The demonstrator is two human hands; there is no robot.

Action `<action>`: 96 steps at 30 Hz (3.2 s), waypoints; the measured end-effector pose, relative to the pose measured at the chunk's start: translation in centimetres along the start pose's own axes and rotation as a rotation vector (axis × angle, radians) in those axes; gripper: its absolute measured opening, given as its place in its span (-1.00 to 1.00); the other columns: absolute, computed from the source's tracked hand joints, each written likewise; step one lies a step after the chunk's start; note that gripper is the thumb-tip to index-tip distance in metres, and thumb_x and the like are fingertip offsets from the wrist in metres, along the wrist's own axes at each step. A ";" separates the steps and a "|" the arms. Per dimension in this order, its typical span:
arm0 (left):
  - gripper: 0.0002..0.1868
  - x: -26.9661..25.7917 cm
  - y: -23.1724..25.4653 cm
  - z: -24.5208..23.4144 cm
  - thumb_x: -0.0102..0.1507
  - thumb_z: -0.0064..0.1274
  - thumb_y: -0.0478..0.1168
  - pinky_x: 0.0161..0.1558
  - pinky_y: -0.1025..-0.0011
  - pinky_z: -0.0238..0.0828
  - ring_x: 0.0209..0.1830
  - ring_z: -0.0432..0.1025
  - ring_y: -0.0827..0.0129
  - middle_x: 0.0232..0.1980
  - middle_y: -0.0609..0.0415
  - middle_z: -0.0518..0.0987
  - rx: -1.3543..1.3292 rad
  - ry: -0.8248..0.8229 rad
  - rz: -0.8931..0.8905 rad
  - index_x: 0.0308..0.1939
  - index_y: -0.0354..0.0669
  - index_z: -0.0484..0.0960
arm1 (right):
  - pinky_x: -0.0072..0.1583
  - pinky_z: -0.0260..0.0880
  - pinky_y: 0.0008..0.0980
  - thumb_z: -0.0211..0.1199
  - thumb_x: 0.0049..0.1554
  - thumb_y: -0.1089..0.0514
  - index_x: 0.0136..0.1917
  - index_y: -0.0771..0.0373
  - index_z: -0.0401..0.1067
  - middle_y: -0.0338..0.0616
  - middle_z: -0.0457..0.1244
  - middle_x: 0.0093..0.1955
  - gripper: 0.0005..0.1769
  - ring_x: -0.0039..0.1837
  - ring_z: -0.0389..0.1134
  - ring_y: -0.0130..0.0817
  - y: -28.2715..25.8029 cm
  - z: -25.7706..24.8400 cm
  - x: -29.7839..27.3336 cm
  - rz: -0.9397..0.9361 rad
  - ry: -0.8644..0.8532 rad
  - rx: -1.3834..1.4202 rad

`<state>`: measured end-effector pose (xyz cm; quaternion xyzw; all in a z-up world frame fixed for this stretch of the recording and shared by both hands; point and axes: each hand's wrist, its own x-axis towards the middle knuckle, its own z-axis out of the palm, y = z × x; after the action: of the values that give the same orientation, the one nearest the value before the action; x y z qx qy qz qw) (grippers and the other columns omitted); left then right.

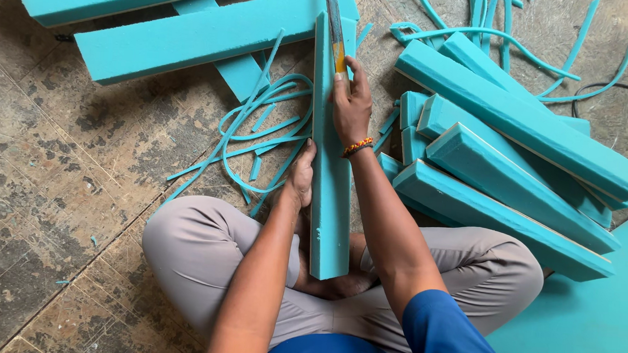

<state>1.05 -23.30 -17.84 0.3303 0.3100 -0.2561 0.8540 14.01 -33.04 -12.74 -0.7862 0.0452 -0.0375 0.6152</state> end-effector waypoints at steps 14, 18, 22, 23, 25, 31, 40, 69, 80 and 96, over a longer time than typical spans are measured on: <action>-0.25 -0.4 0.3 0.4 0.38 -0.28 0.30 0.15 0.27 0.52 0.18 0.47 0.19 0.24 -0.11 0.53 0.032 0.067 0.039 0.41 -0.19 0.36 | 0.11 0.49 -0.30 0.14 0.37 0.00 0.52 0.12 0.29 0.10 0.38 0.24 -0.51 0.11 0.45 -0.29 2.1 0.5 3.0 -0.049 0.023 -0.210; -0.26 -0.5 0.3 0.4 0.40 -0.28 0.28 0.14 0.21 0.49 0.17 0.44 0.11 0.25 -0.15 0.50 -0.023 0.004 0.038 0.43 -0.22 0.34 | 0.01 0.51 -0.34 0.11 0.32 -0.01 0.52 0.06 0.26 0.02 0.40 0.17 -0.48 0.01 0.45 -0.33 0.4 -1.5 -2.8 0.147 -0.027 -0.171; -0.26 -0.4 0.1 0.2 0.38 -0.33 0.28 0.22 0.24 0.48 0.26 0.43 0.18 0.32 -0.07 0.48 0.004 0.025 0.020 0.47 -0.12 0.28 | 0.23 0.48 -0.34 0.15 0.45 0.07 0.58 0.12 0.25 0.04 0.35 0.36 -0.53 0.28 0.43 -0.33 0.3 -2.1 -5.3 -0.235 0.043 -0.187; -0.26 -0.4 -0.1 0.1 0.39 -0.33 0.28 0.22 0.23 0.48 0.26 0.43 0.17 0.32 -0.08 0.48 -0.002 0.020 0.025 0.47 -0.13 0.28 | 0.16 0.47 -0.35 0.15 0.41 0.05 0.56 0.08 0.27 0.05 0.37 0.22 -0.52 0.16 0.43 -0.32 0.4 -1.9 -5.0 -0.089 0.033 -0.203; -0.25 -0.3 0.2 0.2 0.39 -0.32 0.29 0.22 0.23 0.47 0.25 0.43 0.15 0.32 -0.11 0.49 0.023 0.020 0.040 0.47 -0.15 0.28 | 0.00 0.46 -0.35 0.14 0.34 0.01 0.53 0.01 0.31 0.08 0.41 -0.04 -0.50 -0.09 0.41 -0.31 0.5 -1.1 -2.3 0.188 0.008 -0.225; -0.23 -0.3 0.5 0.2 0.39 -0.31 0.29 0.19 0.18 0.46 0.22 0.42 0.11 0.30 -0.15 0.48 -0.005 0.014 0.030 0.46 -0.19 0.31 | 0.01 0.47 -0.29 0.10 0.30 0.00 0.49 -0.04 0.30 -0.04 0.41 0.11 -0.50 -0.01 0.43 -0.21 -0.7 -1.5 -2.6 0.285 -0.051 -0.267; -0.26 -0.5 0.1 0.2 0.40 -0.31 0.26 0.27 0.25 0.44 0.28 0.42 0.16 0.37 -0.12 0.46 -0.004 -0.003 0.067 0.48 -0.17 0.27 | 0.06 0.48 -0.23 0.13 0.32 0.02 0.51 -0.04 0.30 -0.01 0.44 0.10 -0.50 0.01 0.46 -0.18 0.0 -1.6 -4.3 0.277 -0.025 -0.260; -0.29 -0.4 2.2 0.7 0.46 -0.36 0.25 0.31 0.25 0.43 0.26 0.45 0.21 0.29 -0.10 0.52 -0.140 -0.262 0.158 0.37 -0.27 0.42 | 0.02 0.43 -0.40 0.21 0.33 0.14 0.50 0.15 0.33 0.02 0.40 0.07 -0.51 -0.05 0.38 -0.45 -4.6 -4.6 -13.7 -0.021 0.033 -0.221; -0.33 -3.3 2.3 0.2 0.47 -0.28 0.21 0.24 0.25 0.49 0.19 0.50 0.17 0.22 -0.13 0.58 -0.276 -0.292 0.135 0.37 -0.29 0.43 | -0.08 0.37 -0.49 0.19 0.31 0.11 0.49 0.28 0.34 -0.07 0.36 -0.02 -0.49 -0.15 0.32 -0.54 -4.3 -2.8 -8.2 0.129 0.008 0.047; -0.55 -13.4 -0.2 3.7 0.40 -0.18 0.10 -0.25 0.33 0.64 -0.28 0.62 0.23 -0.17 -0.08 0.65 -0.029 -0.146 0.233 0.03 -0.21 0.53 | 0.07 0.52 -0.46 0.19 0.30 0.09 0.51 0.25 0.28 0.05 0.37 0.22 -0.45 0.07 0.44 -0.41 -1.2 -3.3 -7.5 0.097 -0.018 0.110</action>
<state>-6.85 -22.98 -6.37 0.3321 0.2103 -0.1740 0.9029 6.19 -35.04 -10.77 -0.7484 0.0754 -0.0030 0.6589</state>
